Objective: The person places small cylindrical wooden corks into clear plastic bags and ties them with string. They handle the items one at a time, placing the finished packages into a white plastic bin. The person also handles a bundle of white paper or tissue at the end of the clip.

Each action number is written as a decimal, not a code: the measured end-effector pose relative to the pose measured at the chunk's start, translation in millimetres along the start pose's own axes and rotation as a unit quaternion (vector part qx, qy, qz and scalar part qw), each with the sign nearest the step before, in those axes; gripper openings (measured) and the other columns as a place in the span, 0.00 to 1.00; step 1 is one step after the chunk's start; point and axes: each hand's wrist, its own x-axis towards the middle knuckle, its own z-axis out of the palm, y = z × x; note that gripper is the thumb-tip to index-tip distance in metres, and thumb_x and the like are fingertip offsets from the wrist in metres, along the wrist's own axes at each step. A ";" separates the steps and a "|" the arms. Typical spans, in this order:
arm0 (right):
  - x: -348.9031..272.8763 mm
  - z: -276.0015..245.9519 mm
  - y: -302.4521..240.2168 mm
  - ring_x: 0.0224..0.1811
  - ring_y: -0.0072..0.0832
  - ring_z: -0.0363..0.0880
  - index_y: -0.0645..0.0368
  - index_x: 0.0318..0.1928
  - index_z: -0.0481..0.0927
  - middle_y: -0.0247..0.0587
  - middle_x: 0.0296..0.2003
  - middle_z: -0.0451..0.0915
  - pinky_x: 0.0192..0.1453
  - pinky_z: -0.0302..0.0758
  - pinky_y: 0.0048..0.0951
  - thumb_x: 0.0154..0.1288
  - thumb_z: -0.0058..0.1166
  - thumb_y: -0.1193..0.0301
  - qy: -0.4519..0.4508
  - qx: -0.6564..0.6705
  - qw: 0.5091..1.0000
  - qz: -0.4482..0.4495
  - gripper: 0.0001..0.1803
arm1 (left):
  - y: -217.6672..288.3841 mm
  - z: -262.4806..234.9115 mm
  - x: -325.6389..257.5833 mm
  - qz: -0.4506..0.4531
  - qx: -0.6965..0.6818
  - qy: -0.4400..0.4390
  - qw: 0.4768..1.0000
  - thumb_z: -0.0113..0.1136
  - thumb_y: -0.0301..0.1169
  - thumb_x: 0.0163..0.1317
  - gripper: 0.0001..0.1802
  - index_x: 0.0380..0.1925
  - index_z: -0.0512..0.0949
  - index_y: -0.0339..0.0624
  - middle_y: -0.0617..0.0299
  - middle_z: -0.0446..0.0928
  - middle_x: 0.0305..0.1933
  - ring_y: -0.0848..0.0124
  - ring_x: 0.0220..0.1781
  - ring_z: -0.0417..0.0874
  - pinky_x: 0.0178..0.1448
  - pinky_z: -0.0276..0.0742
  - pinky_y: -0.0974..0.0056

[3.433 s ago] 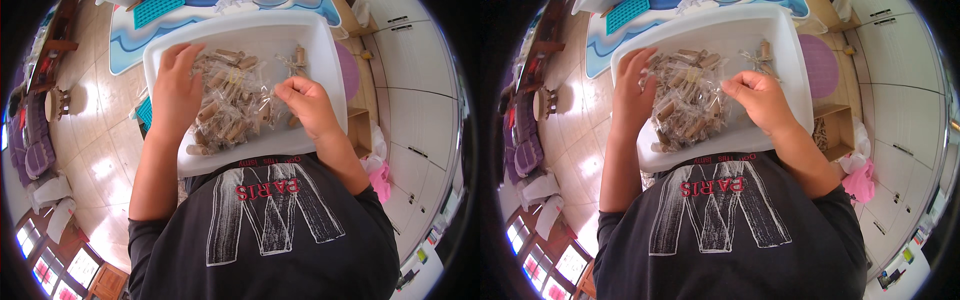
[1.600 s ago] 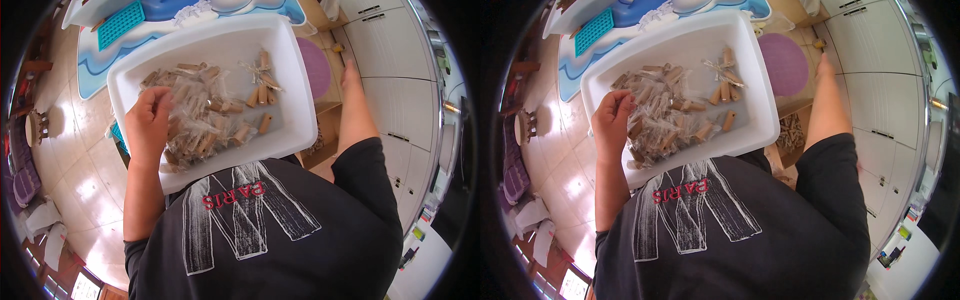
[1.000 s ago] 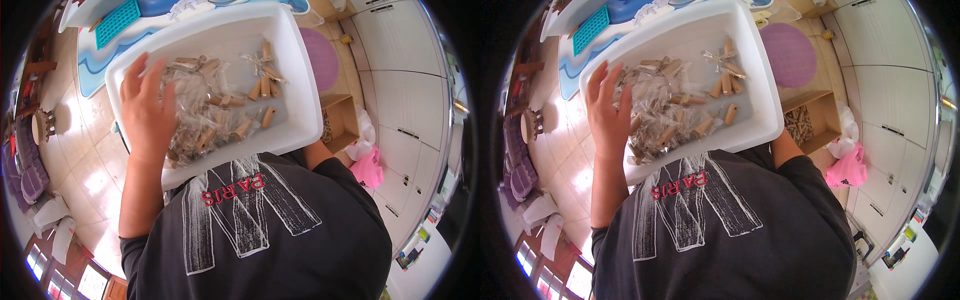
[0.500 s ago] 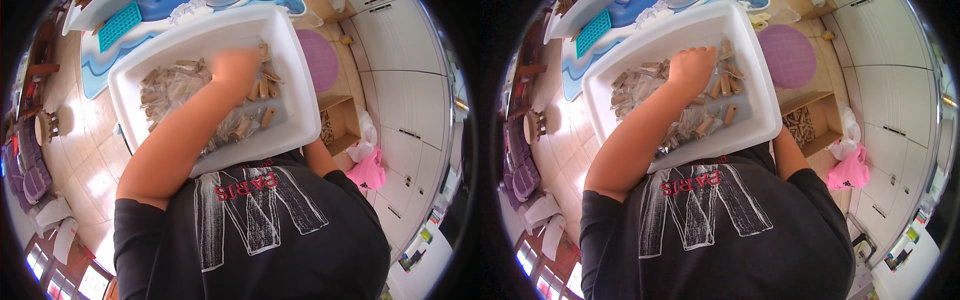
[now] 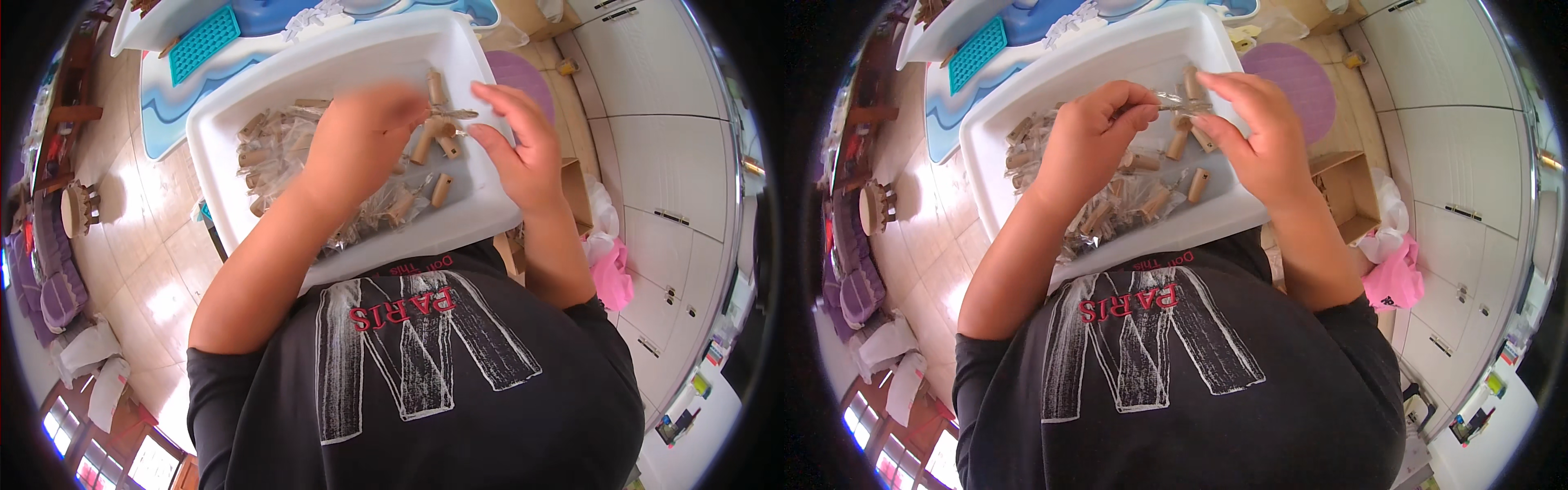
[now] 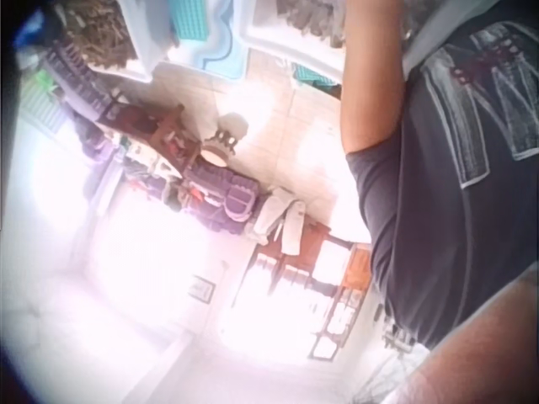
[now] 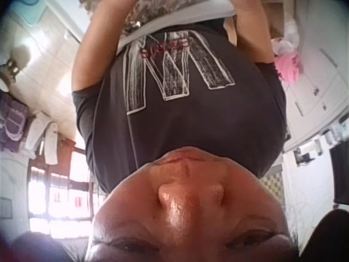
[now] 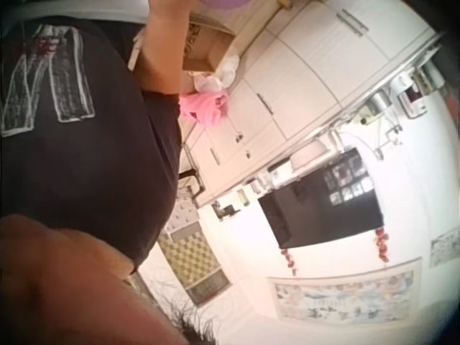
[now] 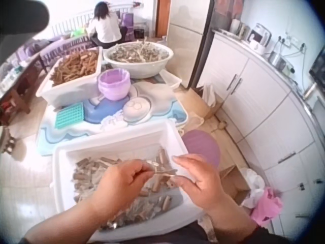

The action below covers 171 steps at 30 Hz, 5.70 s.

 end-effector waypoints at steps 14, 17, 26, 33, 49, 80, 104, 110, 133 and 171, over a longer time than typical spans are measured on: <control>-2.4 26.4 -20.8 0.25 0.15 0.71 0.60 0.40 0.78 0.31 0.26 0.77 0.29 0.67 0.17 0.62 0.55 0.70 0.079 0.526 0.749 0.394 0.09 | -13.5 10.0 -31.6 -0.142 -0.522 -0.195 0.818 0.55 0.33 0.62 0.18 0.50 0.69 0.37 0.62 0.74 0.45 0.72 0.50 0.74 0.56 0.70 0.65; -1.0 26.3 -24.2 0.25 0.16 0.70 0.61 0.40 0.78 0.32 0.27 0.77 0.29 0.66 0.17 0.62 0.54 0.70 0.087 0.559 0.726 0.391 0.09 | -13.5 9.8 -34.0 -0.167 -0.559 -0.198 0.788 0.55 0.31 0.62 0.16 0.48 0.70 0.37 0.61 0.74 0.44 0.72 0.46 0.77 0.53 0.73 0.65; -5.0 12.0 -19.2 0.27 0.15 0.68 0.63 0.40 0.77 0.31 0.30 0.73 0.32 0.66 0.16 0.60 0.55 0.75 -0.105 0.575 0.753 0.303 0.08 | -20.7 0.1 -42.2 -0.194 -0.542 -0.071 0.815 0.57 0.25 0.60 0.12 0.44 0.71 0.36 0.59 0.76 0.41 0.72 0.41 0.79 0.47 0.76 0.69; -7.4 14.1 -28.5 0.34 0.15 0.71 0.65 0.52 0.72 0.32 0.34 0.74 0.37 0.71 0.17 0.58 0.56 0.77 -0.206 0.371 0.871 0.248 0.20 | -17.6 -5.1 -49.9 -0.133 -0.431 -0.021 0.892 0.62 0.25 0.56 0.13 0.40 0.74 0.34 0.59 0.78 0.38 0.76 0.39 0.77 0.46 0.75 0.72; -11.3 23.9 -39.1 0.35 0.14 0.75 0.67 0.49 0.73 0.34 0.36 0.78 0.36 0.70 0.14 0.62 0.55 0.71 -0.180 0.493 0.784 0.333 0.17 | -10.6 -16.4 -54.9 -0.118 -0.377 -0.033 0.918 0.59 0.31 0.60 0.14 0.43 0.76 0.33 0.62 0.79 0.36 0.77 0.39 0.77 0.44 0.73 0.74; -11.9 27.1 -41.4 0.26 0.16 0.71 0.64 0.49 0.72 0.30 0.25 0.74 0.31 0.68 0.17 0.58 0.56 0.77 -0.164 0.431 0.816 0.348 0.17 | -11.4 -4.6 -59.3 -0.153 -0.407 0.040 0.900 0.58 0.31 0.61 0.11 0.37 0.74 0.32 0.61 0.77 0.32 0.77 0.35 0.77 0.40 0.74 0.72; -15.8 36.5 -34.4 0.33 0.14 0.69 0.63 0.44 0.74 0.28 0.30 0.73 0.39 0.68 0.17 0.58 0.57 0.78 -0.055 0.362 0.888 0.278 0.12 | -71.7 -51.3 -45.2 -0.156 0.098 0.136 0.974 0.56 0.26 0.51 0.08 0.34 0.75 0.41 0.57 0.78 0.31 0.60 0.35 0.79 0.39 0.73 0.61; -11.1 38.8 -41.2 0.33 0.16 0.71 0.63 0.43 0.75 0.31 0.30 0.75 0.40 0.69 0.19 0.57 0.57 0.78 -0.076 0.273 0.934 0.218 0.12 | -73.5 -49.2 -51.9 -0.133 0.109 0.069 0.983 0.57 0.26 0.50 0.07 0.30 0.77 0.38 0.57 0.78 0.32 0.61 0.35 0.79 0.40 0.73 0.62; -1.5 48.5 -60.5 0.29 0.24 0.74 0.61 0.40 0.77 0.38 0.31 0.78 0.33 0.70 0.24 0.51 0.61 0.79 0.021 0.101 0.992 0.070 0.14 | -34.8 -39.4 -65.6 -0.188 -0.369 0.153 0.897 0.63 0.25 0.54 0.08 0.29 0.73 0.37 0.60 0.78 0.26 0.75 0.27 0.78 0.34 0.75 0.72; 8.0 70.4 -67.3 0.37 0.25 0.75 0.61 0.35 0.81 0.37 0.36 0.76 0.41 0.71 0.24 0.55 0.59 0.73 -0.012 0.243 0.966 0.086 0.07 | -28.7 -27.8 -70.5 -0.231 -0.575 0.046 0.784 0.52 0.33 0.65 0.16 0.46 0.75 0.31 0.58 0.78 0.42 0.75 0.45 0.76 0.50 0.71 0.72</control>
